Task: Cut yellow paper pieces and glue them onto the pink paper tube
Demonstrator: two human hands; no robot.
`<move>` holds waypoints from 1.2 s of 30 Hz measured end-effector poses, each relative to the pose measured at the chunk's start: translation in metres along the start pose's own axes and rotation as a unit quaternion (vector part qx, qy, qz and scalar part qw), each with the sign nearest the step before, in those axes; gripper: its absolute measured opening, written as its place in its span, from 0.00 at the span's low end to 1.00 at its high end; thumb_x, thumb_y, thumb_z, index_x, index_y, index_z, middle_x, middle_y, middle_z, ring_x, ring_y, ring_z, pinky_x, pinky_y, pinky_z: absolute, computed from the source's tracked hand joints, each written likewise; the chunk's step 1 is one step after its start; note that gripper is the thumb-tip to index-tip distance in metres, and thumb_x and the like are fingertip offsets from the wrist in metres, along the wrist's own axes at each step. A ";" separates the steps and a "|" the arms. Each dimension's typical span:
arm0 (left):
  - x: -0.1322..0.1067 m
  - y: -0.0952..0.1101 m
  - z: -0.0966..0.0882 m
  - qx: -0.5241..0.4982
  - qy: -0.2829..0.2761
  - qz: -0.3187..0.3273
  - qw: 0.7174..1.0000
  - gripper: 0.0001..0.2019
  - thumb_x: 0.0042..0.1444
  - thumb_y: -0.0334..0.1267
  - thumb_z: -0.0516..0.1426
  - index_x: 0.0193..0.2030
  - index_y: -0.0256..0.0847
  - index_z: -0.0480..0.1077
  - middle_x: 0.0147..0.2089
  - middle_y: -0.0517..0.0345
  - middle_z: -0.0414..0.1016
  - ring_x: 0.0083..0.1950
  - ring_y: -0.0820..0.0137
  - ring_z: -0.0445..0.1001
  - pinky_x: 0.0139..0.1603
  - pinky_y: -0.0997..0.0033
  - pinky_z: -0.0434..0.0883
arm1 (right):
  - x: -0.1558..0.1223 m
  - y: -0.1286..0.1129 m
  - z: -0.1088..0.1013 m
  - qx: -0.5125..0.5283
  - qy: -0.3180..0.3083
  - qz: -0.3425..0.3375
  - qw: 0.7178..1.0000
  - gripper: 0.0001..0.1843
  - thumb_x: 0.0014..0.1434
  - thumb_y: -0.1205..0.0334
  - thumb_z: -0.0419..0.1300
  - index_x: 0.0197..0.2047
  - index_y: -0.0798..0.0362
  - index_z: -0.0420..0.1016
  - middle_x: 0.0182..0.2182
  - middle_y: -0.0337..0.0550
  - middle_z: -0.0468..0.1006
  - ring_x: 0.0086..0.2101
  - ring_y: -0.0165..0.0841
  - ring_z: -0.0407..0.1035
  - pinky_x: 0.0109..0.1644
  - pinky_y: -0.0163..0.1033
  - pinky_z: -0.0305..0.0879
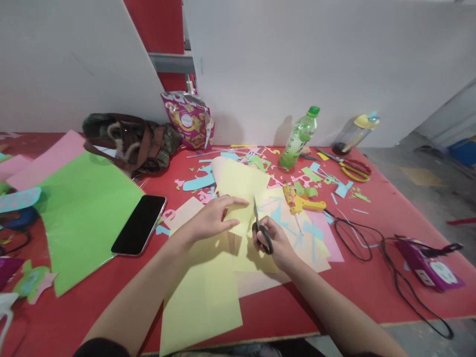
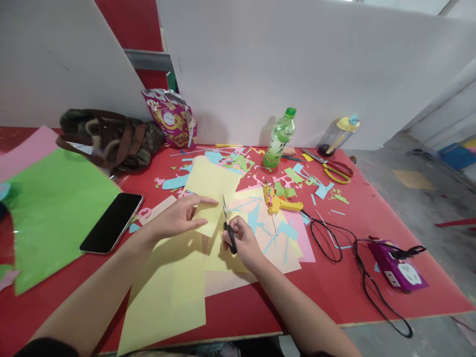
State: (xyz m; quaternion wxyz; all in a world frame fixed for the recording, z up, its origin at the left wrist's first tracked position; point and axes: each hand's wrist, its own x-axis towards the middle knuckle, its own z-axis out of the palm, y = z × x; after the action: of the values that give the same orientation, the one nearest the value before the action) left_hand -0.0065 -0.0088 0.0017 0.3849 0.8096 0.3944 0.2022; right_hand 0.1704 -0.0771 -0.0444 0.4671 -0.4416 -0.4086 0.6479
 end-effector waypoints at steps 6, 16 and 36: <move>-0.005 0.000 -0.017 -0.005 -0.045 -0.003 0.999 0.19 0.47 0.31 0.54 0.48 0.41 0.66 0.36 0.61 0.70 0.20 0.80 0.53 0.21 0.80 0.57 | 0.000 0.000 -0.001 -0.014 -0.018 0.017 1.000 0.23 0.42 0.47 0.63 0.26 0.51 0.54 0.15 0.27 0.61 0.15 0.22 0.58 0.18 0.29 0.47; -0.009 -0.004 -0.032 0.016 -0.100 -0.008 0.995 0.23 0.45 0.28 0.50 0.50 0.41 0.65 0.50 0.56 0.69 0.50 0.69 0.66 0.49 0.72 0.63 | -0.001 0.000 0.000 -0.007 -0.051 0.042 0.998 0.22 0.41 0.51 0.65 0.24 0.52 0.54 0.15 0.26 0.63 0.14 0.21 0.59 0.18 0.28 0.53; -0.010 -0.007 -0.038 0.009 -0.154 0.016 0.988 0.27 0.41 0.23 0.48 0.50 0.41 0.64 0.52 0.57 0.68 0.54 0.67 0.64 0.56 0.68 0.59 | -0.002 0.004 -0.002 -0.016 -0.096 0.059 0.993 0.24 0.41 0.47 0.64 0.26 0.52 0.55 0.15 0.27 0.63 0.15 0.21 0.60 0.19 0.29 0.55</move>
State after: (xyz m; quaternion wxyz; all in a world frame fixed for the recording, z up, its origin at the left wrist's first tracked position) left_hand -0.0401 0.0042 0.0196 0.4309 0.8407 0.3187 0.0776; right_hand 0.1719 -0.0792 -0.0481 0.3795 -0.4079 -0.4348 0.7075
